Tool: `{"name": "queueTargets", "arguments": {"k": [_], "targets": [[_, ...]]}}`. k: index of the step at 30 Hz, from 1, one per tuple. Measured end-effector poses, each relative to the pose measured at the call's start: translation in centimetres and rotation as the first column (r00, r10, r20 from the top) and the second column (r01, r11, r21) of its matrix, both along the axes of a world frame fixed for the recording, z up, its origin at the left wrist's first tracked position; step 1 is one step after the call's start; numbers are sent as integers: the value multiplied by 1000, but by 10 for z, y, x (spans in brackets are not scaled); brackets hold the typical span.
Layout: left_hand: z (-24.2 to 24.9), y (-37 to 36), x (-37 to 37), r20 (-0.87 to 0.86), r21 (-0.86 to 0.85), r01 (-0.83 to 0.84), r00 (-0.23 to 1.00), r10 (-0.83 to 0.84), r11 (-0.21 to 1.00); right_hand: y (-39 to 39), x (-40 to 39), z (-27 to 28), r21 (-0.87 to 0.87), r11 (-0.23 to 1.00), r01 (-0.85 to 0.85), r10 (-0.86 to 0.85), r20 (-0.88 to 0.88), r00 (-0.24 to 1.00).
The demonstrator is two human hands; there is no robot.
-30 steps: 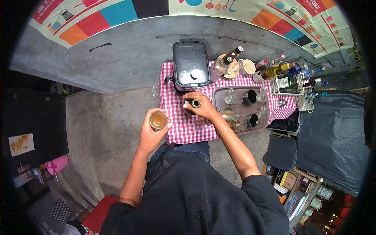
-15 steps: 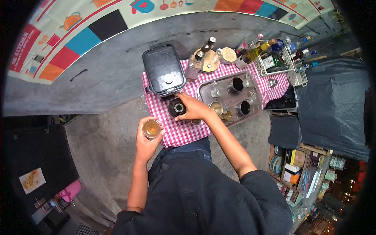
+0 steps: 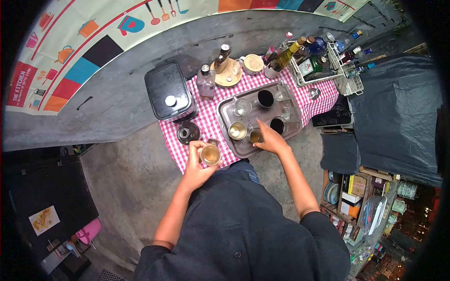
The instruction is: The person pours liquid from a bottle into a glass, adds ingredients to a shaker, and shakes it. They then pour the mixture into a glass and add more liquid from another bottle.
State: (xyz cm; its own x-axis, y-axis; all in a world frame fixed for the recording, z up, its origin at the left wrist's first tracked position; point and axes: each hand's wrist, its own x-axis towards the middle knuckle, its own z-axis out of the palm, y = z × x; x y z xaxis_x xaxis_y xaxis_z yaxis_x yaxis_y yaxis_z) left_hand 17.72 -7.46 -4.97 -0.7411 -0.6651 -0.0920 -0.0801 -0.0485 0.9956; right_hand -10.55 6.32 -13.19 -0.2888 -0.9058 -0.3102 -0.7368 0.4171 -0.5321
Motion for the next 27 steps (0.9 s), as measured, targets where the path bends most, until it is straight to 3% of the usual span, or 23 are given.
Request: {"name": "queueTargets", "arguments": {"k": [1, 3, 5, 9, 21, 27], "targets": [[0, 7, -10, -34, 95, 0, 999, 3, 996, -2, -3, -2, 3, 998, -64, 64, -18, 998], [-8, 19, -25, -63, 113, 16, 998, -9, 993, -6, -9, -9, 45, 995, -84, 81, 62, 995], [-13, 29, -38, -37, 102, -2, 999, 6, 995, -5, -15, -28, 38, 974, -222, 221, 48, 974], [-27, 48, -59, 11, 102, -69, 998, 68, 992, -4, -24, -46, -70, 945, -318, 325, 111, 939], [-118, 85, -94, 110, 138, -306, 950, 293, 942, -5, -38, -50, -91, 900, -427, 437, 164, 885], [-151, 89, -96, 186, 58, -369, 917, 353, 927, -7, -43, -52, -97, 875, -474, 484, 170, 859]]}}
